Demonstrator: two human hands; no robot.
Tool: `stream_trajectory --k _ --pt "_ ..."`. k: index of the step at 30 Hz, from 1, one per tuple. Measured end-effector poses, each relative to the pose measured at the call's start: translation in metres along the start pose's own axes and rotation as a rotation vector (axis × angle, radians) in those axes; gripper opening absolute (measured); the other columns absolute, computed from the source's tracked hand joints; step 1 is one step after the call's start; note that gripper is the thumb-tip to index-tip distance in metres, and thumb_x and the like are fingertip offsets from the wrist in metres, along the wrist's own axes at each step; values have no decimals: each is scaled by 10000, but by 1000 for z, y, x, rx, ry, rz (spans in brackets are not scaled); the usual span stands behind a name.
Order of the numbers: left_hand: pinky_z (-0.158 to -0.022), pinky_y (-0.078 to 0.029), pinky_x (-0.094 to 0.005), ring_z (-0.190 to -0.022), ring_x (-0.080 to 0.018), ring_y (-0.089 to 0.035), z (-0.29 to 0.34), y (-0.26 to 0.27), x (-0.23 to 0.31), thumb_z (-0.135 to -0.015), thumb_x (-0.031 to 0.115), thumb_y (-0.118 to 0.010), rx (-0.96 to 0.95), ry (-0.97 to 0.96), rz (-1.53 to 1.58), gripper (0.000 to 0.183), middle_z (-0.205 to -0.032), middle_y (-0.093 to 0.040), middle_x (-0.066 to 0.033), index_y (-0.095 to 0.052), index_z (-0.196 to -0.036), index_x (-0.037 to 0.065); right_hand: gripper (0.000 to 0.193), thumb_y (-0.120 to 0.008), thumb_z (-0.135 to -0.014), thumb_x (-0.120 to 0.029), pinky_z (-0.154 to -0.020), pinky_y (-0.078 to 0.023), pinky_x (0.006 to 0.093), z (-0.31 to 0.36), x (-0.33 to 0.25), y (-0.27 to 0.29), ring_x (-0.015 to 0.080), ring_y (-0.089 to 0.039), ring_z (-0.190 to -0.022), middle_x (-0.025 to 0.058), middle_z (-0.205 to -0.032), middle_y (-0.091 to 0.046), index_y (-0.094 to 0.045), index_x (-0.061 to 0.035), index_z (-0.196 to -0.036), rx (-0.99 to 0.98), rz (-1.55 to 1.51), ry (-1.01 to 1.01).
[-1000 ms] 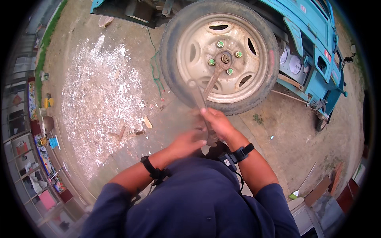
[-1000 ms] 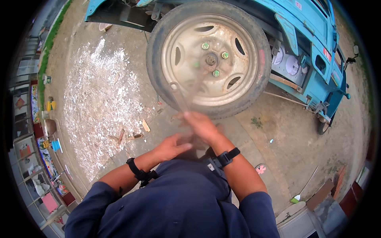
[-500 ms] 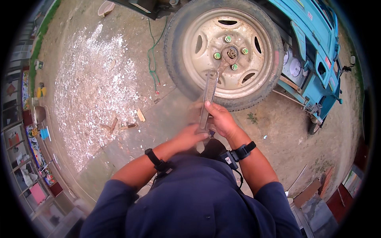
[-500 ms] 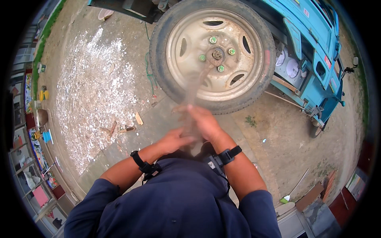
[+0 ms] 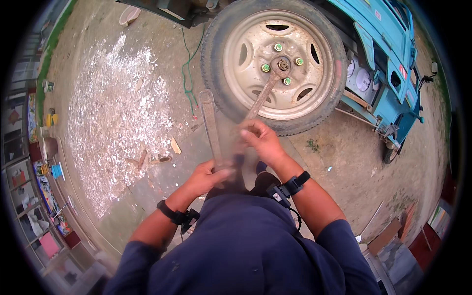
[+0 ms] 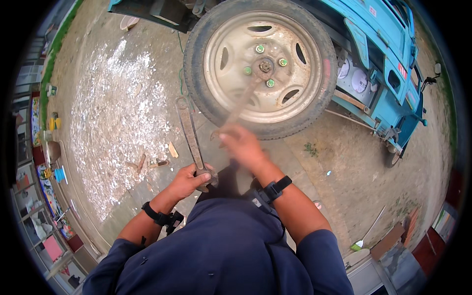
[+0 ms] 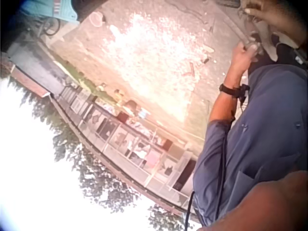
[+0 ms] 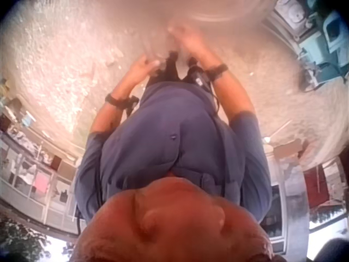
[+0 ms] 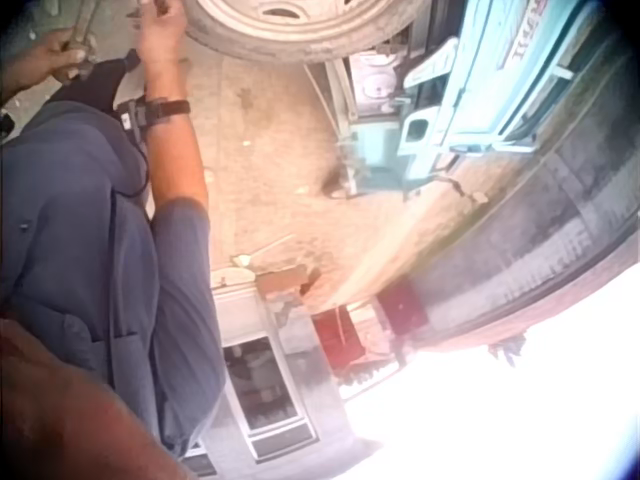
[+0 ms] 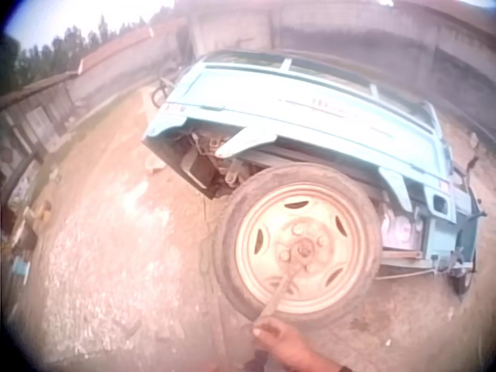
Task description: The person attempts to loosen a nut on a wheel hub by hand, picks up tools from the ground, fits a wrench onto the nut, and then strikes the wrench handle with a hammer.
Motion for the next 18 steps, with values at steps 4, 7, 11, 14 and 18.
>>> stream_trajectory --k 4,7,11,14,18 --pt "-756 -597 -321 -973 -153 -679 -1 11 -1 -978 214 -686 35 -42 14 346 -1083 -704 -55 -612 -1263 31 645 -667 -940 -90 -777 -579 350 7 -28 -7 187 -665 -964 123 -1137 -653 -379 -64 -1517 113 61 145" --pt "-755 -593 -317 -963 -144 -675 -3 17 -2 -976 203 -690 54 -50 -2 341 -1072 -706 -51 -620 -1259 26 788 -667 -925 -47 -767 -588 343 5 -31 -7 191 -659 -961 154 -1173 -623 -236 -90 -1583 119 77 129" --pt "-769 -587 -315 -965 -139 -672 -2 18 3 -973 201 -693 61 -30 -1 343 -1068 -707 -50 -622 -1259 24 846 -672 -900 0 -729 -593 339 3 -27 -7 188 -666 -933 155 -1137 -619 -192 -103 -1589 191 -1 181" --pt "-786 -578 -314 -965 -137 -668 0 20 3 -971 203 -695 56 -10 7 345 -1063 -705 -48 -621 -1255 21 886 -679 -882 29 -691 -593 332 4 -27 -8 197 -678 -918 148 -1103 -625 -156 -110 -1585 249 -40 209" --pt "-815 -561 -313 -963 -135 -661 0 24 -1 -970 207 -697 51 -36 3 345 -1053 -701 -45 -620 -1247 16 887 -681 -879 36 -654 -586 320 7 -27 -7 207 -692 -902 142 -1082 -638 -131 -111 -1558 299 -103 219"
Point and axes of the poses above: each hand's wrist, its own z-axis away from the middle knuckle, its own y-axis out of the back of the hand, x = y × z, the point moved 9 cm from there along -z, towards the middle knuckle
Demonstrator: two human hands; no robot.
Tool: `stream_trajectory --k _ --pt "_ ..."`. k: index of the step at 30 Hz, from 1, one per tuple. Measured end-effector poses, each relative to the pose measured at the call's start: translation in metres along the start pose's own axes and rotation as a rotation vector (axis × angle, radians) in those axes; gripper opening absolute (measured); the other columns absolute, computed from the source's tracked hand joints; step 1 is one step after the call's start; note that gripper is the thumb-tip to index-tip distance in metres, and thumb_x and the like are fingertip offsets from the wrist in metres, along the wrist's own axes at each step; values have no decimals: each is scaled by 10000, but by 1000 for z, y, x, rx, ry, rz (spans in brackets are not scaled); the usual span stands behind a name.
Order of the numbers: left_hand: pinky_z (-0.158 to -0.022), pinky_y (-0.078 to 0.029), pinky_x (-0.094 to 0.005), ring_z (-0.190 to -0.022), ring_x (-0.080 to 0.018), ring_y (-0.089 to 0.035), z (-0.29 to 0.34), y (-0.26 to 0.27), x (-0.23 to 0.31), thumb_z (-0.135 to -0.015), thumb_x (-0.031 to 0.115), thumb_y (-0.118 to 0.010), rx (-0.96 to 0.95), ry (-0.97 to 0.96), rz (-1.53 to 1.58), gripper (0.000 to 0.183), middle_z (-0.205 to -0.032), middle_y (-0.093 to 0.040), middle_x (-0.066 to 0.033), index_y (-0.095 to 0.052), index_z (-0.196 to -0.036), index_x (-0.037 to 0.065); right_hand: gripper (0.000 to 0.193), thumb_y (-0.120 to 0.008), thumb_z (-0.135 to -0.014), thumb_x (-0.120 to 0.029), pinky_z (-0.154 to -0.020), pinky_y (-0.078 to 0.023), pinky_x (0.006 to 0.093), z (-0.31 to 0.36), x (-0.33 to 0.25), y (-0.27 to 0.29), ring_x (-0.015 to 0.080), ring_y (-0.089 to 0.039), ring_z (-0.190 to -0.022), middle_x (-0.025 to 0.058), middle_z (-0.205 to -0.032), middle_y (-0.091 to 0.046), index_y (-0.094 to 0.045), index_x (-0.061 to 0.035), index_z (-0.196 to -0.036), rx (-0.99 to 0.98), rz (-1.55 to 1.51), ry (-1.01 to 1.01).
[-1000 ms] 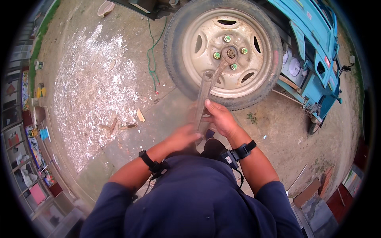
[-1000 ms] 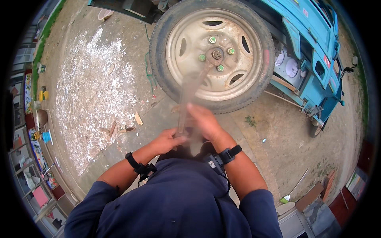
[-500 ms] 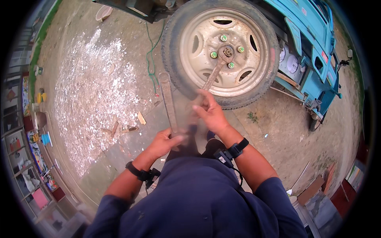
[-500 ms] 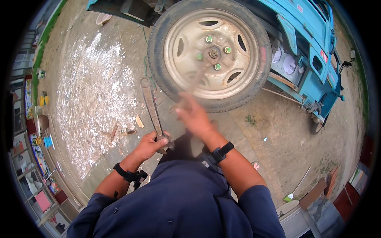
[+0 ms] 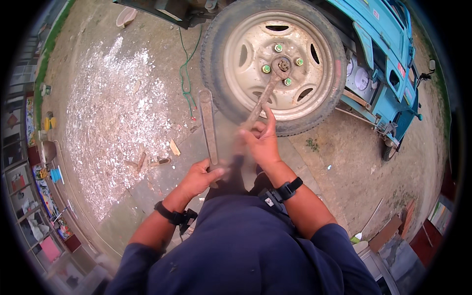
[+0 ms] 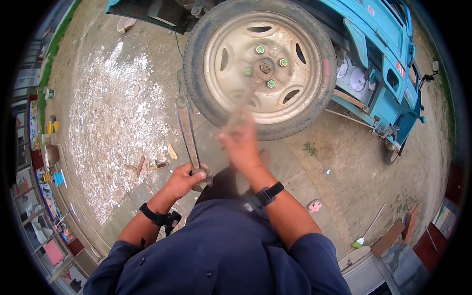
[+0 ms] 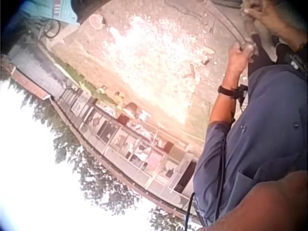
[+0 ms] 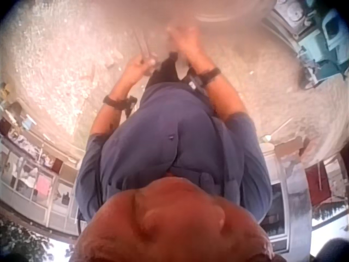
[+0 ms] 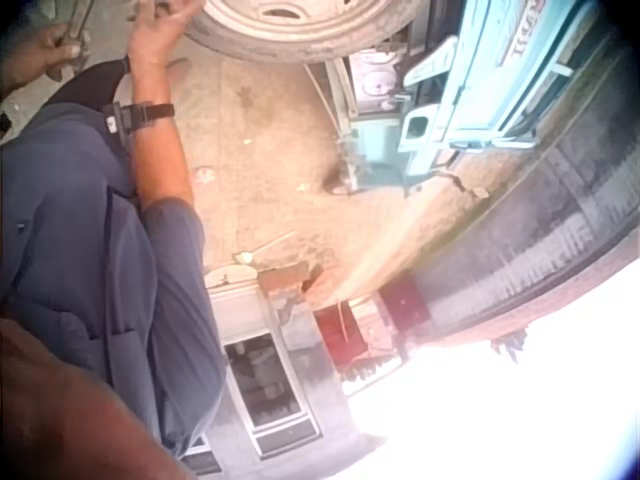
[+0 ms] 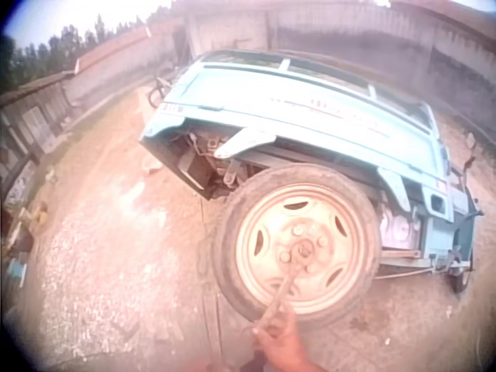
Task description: The person attempts to loosen a nut on a wheel hub by hand, picks up tools from the ground, fits a wrench onto the nut, and then strikes the wrench handle with a hammer.
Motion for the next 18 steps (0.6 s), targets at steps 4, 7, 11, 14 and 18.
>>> stream_trajectory --k 4,7,11,14,18 --pt "-841 -549 -315 -965 -134 -656 0 3 -2 -970 203 -696 -6 36 4 342 -1050 -699 -40 -620 -1245 14 800 -680 -898 13 -633 -576 307 -1 7 3 206 -695 -891 140 -1072 -653 -172 -86 -1508 68 -56 -24" --pt "-831 -552 -313 -966 -133 -656 -2 5 -3 -970 206 -695 -11 39 -4 342 -1051 -700 -39 -621 -1246 16 716 -695 -915 -39 -615 -564 305 2 10 4 199 -692 -866 143 -1075 -654 -227 -62 -1457 129 -147 -156" --pt "-806 -559 -311 -962 -131 -656 -5 8 2 -973 211 -691 -26 38 -19 343 -1050 -701 -39 -621 -1248 19 547 -700 -942 -129 -588 -533 295 0 22 5 175 -678 -812 120 -1016 -665 -353 -47 -1357 137 -207 -253" --pt "-798 -563 -310 -959 -130 -657 -6 9 7 -974 215 -689 -23 58 -29 342 -1052 -703 -41 -621 -1247 21 392 -684 -967 -203 -570 -504 282 -2 24 2 158 -660 -781 93 -962 -672 -473 -50 -1260 81 -248 -274" --pt "-789 -566 -304 -965 -135 -661 -11 13 5 -977 215 -683 -27 31 -25 327 -1064 -705 -45 -623 -1236 24 292 -657 -990 -274 -562 -481 268 -9 31 0 150 -643 -751 69 -924 -671 -559 -62 -1165 26 -197 -284"
Point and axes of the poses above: each hand's wrist, its own z-axis away from the middle knuckle, its own y-axis out of the back of the hand, x = y × z, the point moved 9 cm from there along -z, towards the middle knuckle
